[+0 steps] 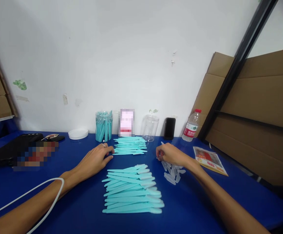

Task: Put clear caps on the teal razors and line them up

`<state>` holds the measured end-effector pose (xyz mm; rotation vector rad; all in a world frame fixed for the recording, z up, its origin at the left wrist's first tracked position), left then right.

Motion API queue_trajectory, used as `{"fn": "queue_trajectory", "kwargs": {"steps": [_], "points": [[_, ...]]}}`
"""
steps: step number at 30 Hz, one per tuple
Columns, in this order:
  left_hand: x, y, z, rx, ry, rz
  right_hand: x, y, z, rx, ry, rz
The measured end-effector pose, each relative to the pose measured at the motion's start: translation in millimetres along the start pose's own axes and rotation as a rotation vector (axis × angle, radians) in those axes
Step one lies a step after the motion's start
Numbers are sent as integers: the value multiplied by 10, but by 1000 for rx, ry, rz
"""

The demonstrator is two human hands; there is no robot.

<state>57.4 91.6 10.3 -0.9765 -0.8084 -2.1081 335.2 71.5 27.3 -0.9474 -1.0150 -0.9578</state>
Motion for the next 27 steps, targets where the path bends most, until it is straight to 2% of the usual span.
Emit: {"fn": "queue_trajectory", "kwargs": {"steps": [7, 12, 19, 27], "points": [[-7, 39, -9, -27, 10, 18, 9, -75, -5, -11, 125, -89], [21, 71, -15, -34, 38, -5, 31, -54, 47, -50, 235, -66], [35, -12, 22, 91, 102, -129, 106, 11, 105, -138, 345, 138], [130, -130, 70, 267, 181, -270, 120, 32, 137, -217, 354, 452]]}}
Point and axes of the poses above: each hand's wrist, its own z-axis towards the middle knuckle, its own x-axis out of the back of the hand, y = z × x, the point moved 8 cm from there along z, towards the middle knuckle, and after that the axes turned 14 degrees about y, right-handed, at the moved point
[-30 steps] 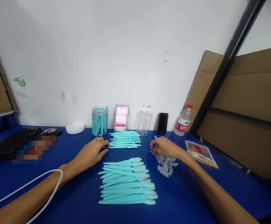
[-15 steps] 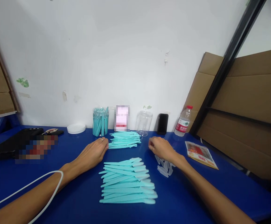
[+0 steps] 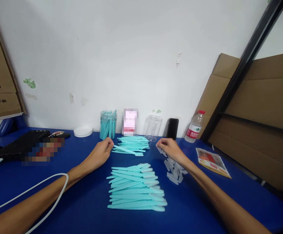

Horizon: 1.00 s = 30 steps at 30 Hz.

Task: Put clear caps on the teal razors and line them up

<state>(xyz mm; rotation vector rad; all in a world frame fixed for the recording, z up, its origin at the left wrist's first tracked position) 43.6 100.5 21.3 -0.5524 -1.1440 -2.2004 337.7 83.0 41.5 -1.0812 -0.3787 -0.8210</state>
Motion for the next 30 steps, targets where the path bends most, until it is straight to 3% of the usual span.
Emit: {"fn": "queue_trajectory", "kwargs": {"steps": [6, 11, 17, 23, 30], "points": [[24, -78, 4, 113, 24, -130, -25, 27, 8, -48, -17, 97], [-61, -227, 32, 326, -1, -351, -46, 86, 24, -51, -18, 116], [-47, -210, -26, 492, -15, -511, -21, 123, 63, -51, 26, 130], [-110, -199, -6, 409, -122, -477, -1, 233, 129, -86, 72, 124], [-114, 32, 20, 99, -134, -266, 50, 175, 129, -51, 109, 153]]}}
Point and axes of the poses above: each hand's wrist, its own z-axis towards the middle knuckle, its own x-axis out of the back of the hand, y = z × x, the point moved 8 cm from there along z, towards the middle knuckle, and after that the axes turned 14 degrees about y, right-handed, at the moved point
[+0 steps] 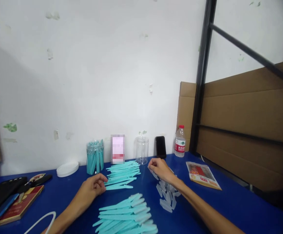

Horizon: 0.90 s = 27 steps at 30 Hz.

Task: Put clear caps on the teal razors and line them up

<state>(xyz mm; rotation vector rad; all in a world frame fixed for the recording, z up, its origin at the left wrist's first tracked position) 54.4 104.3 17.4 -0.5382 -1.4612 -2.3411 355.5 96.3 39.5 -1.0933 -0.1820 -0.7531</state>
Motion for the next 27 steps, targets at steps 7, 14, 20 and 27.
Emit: {"fn": "queue_trajectory", "kwargs": {"steps": [7, 14, 20, 27], "points": [[32, 271, -156, -247, 12, 225, -92, 90, -24, -147, -55, 182], [74, 422, -215, -269, 43, 347, -96, -32, -121, -308, -147, 421], [52, 462, -268, -301, 46, 376, -126, -146, -197, -370, -183, 545], [19, 481, -287, -341, 23, 401, -270, -192, -238, -348, -149, 629]]}}
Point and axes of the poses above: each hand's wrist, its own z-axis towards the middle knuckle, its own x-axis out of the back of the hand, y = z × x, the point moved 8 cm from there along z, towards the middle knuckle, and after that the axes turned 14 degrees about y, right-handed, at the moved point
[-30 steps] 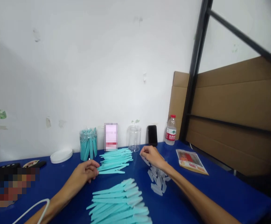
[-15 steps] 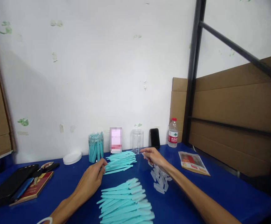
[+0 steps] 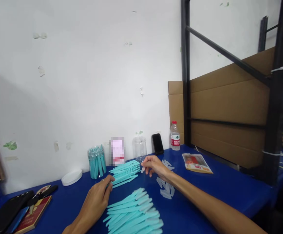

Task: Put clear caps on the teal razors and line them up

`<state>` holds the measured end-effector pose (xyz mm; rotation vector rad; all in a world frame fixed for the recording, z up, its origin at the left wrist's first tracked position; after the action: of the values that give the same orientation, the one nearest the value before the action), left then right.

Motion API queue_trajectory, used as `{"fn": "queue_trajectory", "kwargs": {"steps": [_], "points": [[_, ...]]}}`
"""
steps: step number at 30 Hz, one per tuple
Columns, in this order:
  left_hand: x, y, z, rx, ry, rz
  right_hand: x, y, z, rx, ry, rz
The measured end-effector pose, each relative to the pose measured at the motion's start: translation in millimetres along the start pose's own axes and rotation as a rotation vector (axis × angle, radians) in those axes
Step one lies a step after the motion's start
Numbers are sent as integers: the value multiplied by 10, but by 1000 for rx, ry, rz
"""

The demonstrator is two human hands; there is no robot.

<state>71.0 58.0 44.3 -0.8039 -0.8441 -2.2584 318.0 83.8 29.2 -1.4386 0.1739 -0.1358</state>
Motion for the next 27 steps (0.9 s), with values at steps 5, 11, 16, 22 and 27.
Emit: {"fn": "queue_trajectory", "kwargs": {"steps": [5, 11, 16, 22, 27], "points": [[-30, -26, 12, -8, -12, 1, 10, 56, 56, -3, 41, 25], [-15, 5, 39, -34, -12, 1, 12, 70, 34, -56, -49, 81], [28, -7, 44, -39, 35, 25, -48, 53, -59, -86, -146, 78], [25, -13, 34, -43, 45, 34, -45, 53, -65, -74, -156, 77], [23, 22, 22, -34, 24, 17, -80, 67, -85, -77, -181, 75]]}}
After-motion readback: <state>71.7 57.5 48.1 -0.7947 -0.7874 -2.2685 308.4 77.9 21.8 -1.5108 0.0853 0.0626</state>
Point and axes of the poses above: each hand's wrist, its own z-axis towards the middle knuckle, its own x-axis out of the back of the hand, y = z × x, the point moved 8 cm from there along z, towards the middle knuckle, and after that the axes turned 14 degrees about y, right-handed, at the moved point
